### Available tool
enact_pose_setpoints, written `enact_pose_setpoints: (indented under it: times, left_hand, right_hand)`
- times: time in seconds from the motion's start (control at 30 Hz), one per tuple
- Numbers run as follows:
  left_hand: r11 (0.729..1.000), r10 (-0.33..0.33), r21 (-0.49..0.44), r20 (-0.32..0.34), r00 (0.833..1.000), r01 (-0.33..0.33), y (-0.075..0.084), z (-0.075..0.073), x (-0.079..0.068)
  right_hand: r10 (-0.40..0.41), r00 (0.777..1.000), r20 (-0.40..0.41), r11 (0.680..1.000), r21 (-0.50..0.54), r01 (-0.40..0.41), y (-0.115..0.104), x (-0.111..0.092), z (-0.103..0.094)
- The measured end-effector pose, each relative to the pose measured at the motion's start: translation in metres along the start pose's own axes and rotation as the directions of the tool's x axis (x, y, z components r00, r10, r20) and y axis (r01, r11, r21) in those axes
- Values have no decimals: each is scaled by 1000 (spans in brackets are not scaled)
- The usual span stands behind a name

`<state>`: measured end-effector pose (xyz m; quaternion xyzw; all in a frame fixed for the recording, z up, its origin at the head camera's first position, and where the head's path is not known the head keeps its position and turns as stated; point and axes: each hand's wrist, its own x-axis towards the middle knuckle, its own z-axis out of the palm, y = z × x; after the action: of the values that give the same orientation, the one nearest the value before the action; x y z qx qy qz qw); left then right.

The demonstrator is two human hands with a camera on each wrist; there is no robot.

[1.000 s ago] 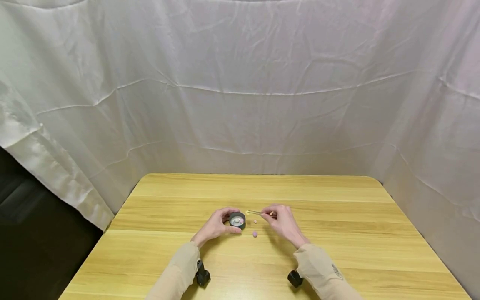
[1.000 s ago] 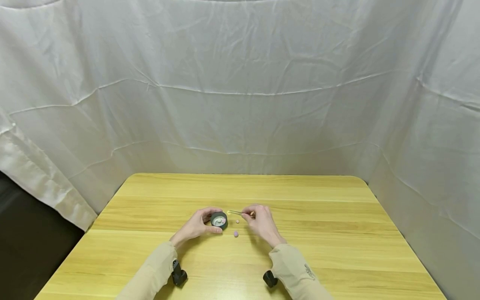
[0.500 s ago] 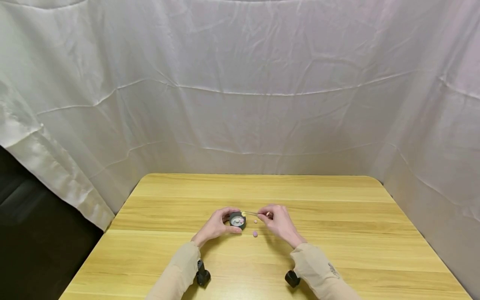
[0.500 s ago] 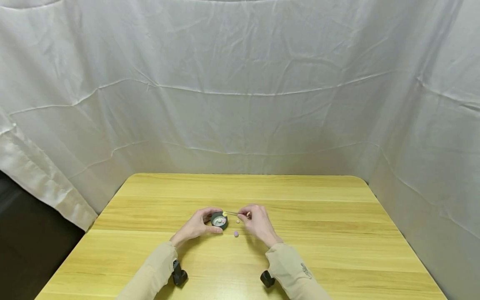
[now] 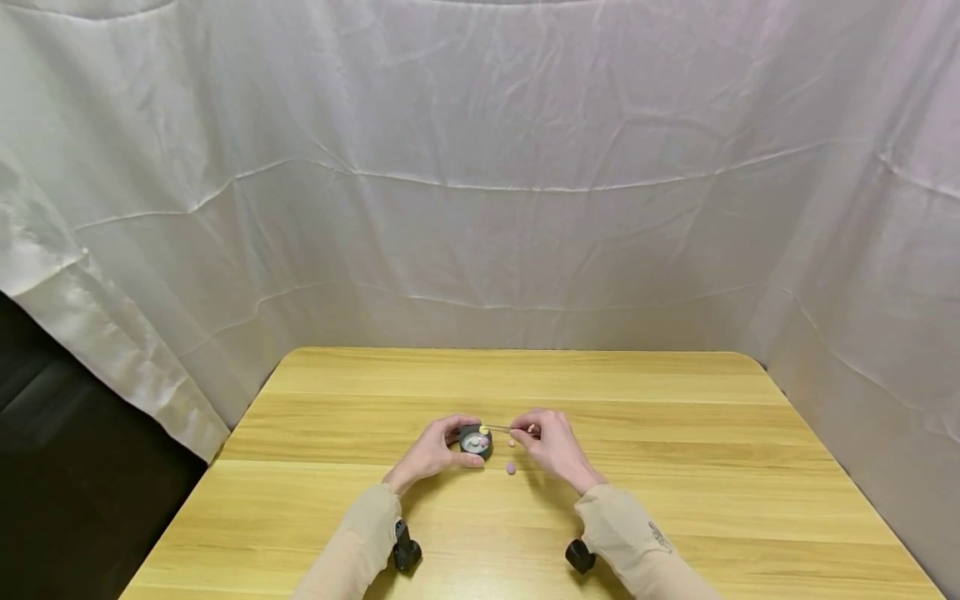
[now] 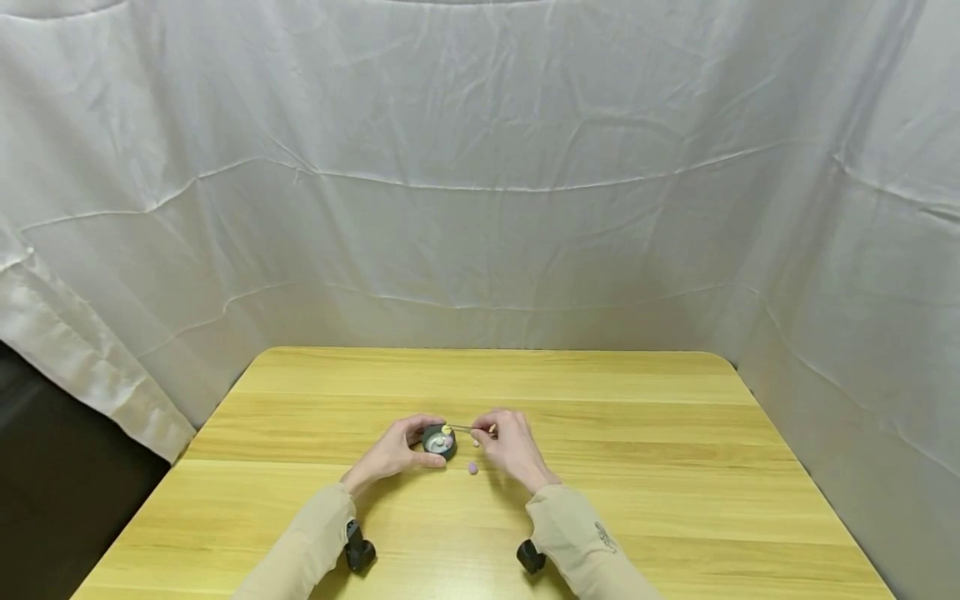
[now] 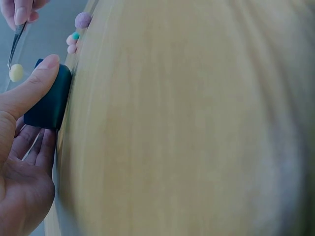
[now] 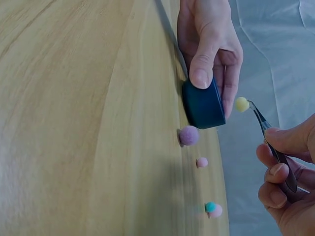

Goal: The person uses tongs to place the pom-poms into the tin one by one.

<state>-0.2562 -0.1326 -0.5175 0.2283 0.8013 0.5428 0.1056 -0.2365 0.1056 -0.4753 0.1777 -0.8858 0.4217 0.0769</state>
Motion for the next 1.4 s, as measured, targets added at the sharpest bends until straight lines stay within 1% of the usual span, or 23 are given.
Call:
enact_pose_setpoints:
  times: [0.27,0.57,0.9,1.4]
  left_hand:
    - [1000,6,-1,-1,1000,-6,1,1,0]
    - [1000,-6,-2,-6,1000,6,0,2,1]
    - [1000,-10,1,-14,1000,10,2,2,0]
    - [1000,-1,-3,-11,1000,1,-1,2,1]
  right_hand:
    - [21,1000,18,1000,-6,-21,1,3,2]
    - [45,999,29,999,-18,-45,2,7,6]
    - [46,998,46,998,-38,-44,3,10,9]
    - [45,996,76,997,-65,-40,3,11,10]
